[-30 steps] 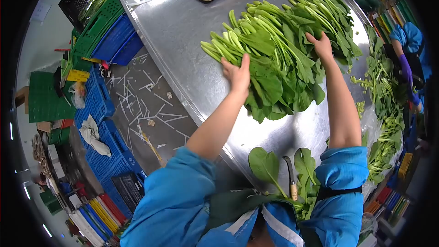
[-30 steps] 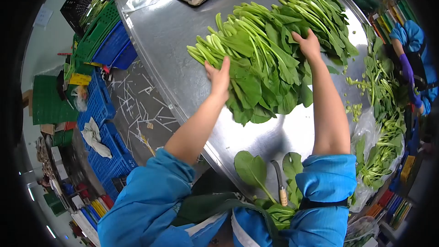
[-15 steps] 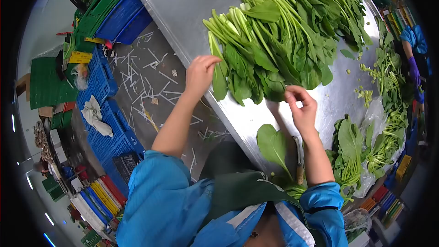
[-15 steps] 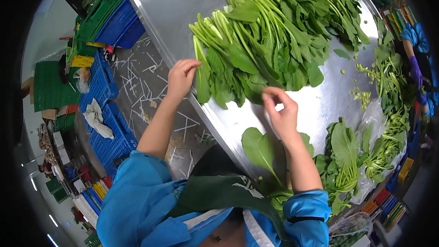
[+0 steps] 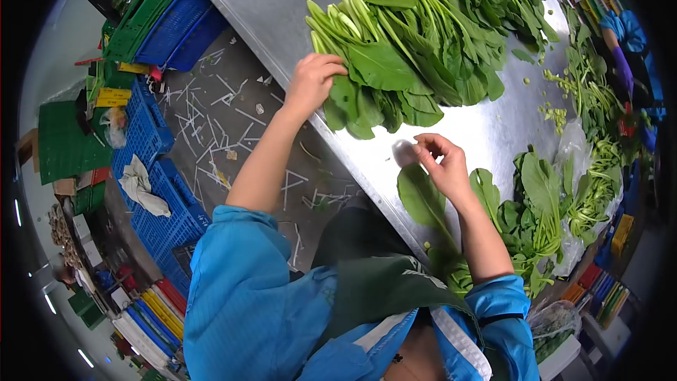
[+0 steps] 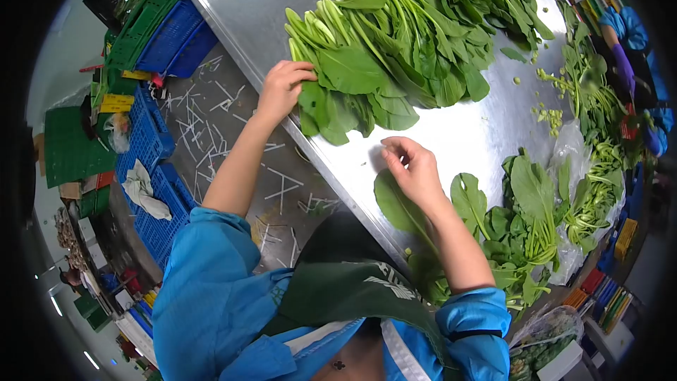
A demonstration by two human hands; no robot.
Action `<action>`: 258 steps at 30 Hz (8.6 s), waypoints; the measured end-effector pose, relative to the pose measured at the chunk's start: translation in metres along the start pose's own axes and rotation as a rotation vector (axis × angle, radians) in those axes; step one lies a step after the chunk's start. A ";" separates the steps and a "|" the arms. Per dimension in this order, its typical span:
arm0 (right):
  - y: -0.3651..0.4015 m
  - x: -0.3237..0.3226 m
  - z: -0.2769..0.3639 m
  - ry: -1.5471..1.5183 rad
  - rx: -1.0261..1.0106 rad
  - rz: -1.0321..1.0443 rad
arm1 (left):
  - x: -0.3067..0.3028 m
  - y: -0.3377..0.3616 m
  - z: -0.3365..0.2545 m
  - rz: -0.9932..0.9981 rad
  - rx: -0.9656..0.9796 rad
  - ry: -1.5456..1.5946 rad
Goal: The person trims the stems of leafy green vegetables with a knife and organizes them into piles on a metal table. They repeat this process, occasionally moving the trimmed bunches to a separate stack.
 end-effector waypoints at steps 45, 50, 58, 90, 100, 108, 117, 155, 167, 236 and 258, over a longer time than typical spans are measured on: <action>0.094 -0.145 0.002 -0.811 0.197 -0.511 | 0.031 0.054 -0.234 0.501 -0.029 1.988; 0.157 -0.236 0.011 -0.062 0.297 -0.349 | 0.030 0.076 -0.245 0.313 0.493 0.448; 0.085 -0.121 0.011 0.368 0.131 -0.147 | 0.026 -0.018 -0.058 0.173 0.172 -0.210; -0.077 0.103 -0.048 -0.703 0.578 -0.007 | -0.003 -0.015 0.027 -0.019 -0.212 0.075; -0.085 0.069 0.039 -1.086 0.383 0.267 | -0.001 -0.030 0.011 -0.081 -0.055 -0.069; -0.076 0.015 0.078 -0.810 0.078 -0.010 | -0.058 -0.056 0.013 -0.362 -0.190 0.207; -0.084 0.025 0.120 -0.218 -0.356 -0.043 | -0.097 -0.087 -0.084 0.016 -0.164 0.787; 0.134 -0.201 0.111 -0.278 -0.256 -0.659 | 0.059 0.032 -0.175 0.471 0.437 -0.168; -0.089 0.016 0.111 -0.501 -0.186 -0.125 | 0.034 0.097 -0.253 0.063 0.704 0.123; 0.498 -0.230 0.010 0.423 -0.123 -1.018 | 0.117 0.154 -0.604 1.219 0.332 0.671; 0.482 -0.173 -0.237 -1.202 0.147 -1.148 | 0.203 0.276 -0.543 1.041 0.672 0.407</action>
Point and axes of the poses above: each hand's wrist, its own y-axis away from the middle knuckle, its own x-axis out of the palm, z = x × y, the point moved 9 cm from there along -y, towards the middle knuckle, and after that the axes turned 11 degrees about -y, right-handed, at the moved point
